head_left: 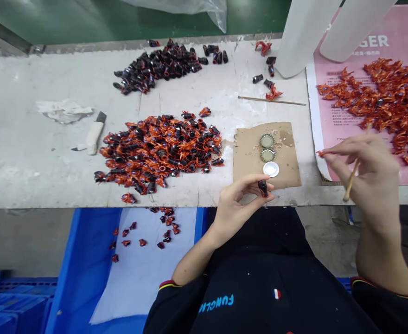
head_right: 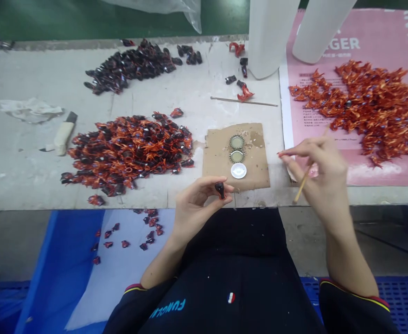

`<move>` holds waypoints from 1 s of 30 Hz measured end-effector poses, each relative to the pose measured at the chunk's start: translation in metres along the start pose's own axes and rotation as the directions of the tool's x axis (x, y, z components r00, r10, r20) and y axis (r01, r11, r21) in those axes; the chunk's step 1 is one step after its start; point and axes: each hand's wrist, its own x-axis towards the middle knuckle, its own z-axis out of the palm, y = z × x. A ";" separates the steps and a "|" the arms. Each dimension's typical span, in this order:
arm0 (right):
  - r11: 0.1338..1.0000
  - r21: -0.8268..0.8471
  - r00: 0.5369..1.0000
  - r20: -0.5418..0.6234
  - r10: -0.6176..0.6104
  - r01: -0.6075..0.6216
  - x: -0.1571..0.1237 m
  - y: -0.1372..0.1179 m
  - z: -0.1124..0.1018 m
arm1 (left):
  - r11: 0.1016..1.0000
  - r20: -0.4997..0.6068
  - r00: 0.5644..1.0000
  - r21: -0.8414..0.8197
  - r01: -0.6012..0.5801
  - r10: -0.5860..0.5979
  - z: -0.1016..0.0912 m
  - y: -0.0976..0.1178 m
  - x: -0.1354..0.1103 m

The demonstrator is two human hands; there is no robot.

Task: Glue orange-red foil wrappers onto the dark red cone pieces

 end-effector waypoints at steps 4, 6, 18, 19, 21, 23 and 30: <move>0.917 0.378 0.992 0.051 0.116 -0.127 -0.020 -0.039 0.026 | 0.997 -0.019 0.999 0.078 -0.029 0.031 0.004 -0.002 -0.002; 0.855 0.482 0.982 0.078 0.173 -0.189 -0.029 -0.050 0.034 | 0.991 -0.032 0.998 0.123 -0.050 0.054 0.006 -0.003 -0.003; 0.665 0.650 0.929 0.231 0.288 -0.368 -0.038 -0.070 0.051 | 0.859 0.007 0.934 0.390 -0.331 0.357 0.006 -0.004 -0.001; 0.659 0.648 0.924 0.240 0.298 -0.381 -0.038 -0.070 0.051 | 0.845 0.007 0.926 0.407 -0.347 0.377 0.006 -0.004 -0.001; 0.653 0.645 0.917 0.250 0.310 -0.396 -0.039 -0.071 0.052 | 0.814 0.016 0.907 0.435 -0.385 0.420 0.006 -0.005 0.000; 0.659 0.636 0.915 0.248 0.318 -0.401 -0.039 -0.070 0.052 | 0.783 0.044 0.888 0.454 -0.425 0.457 0.006 -0.005 0.001; 0.729 0.550 0.913 0.247 0.325 -0.408 -0.041 -0.066 0.050 | 0.749 0.135 0.861 0.441 -0.495 0.490 0.005 0.001 0.002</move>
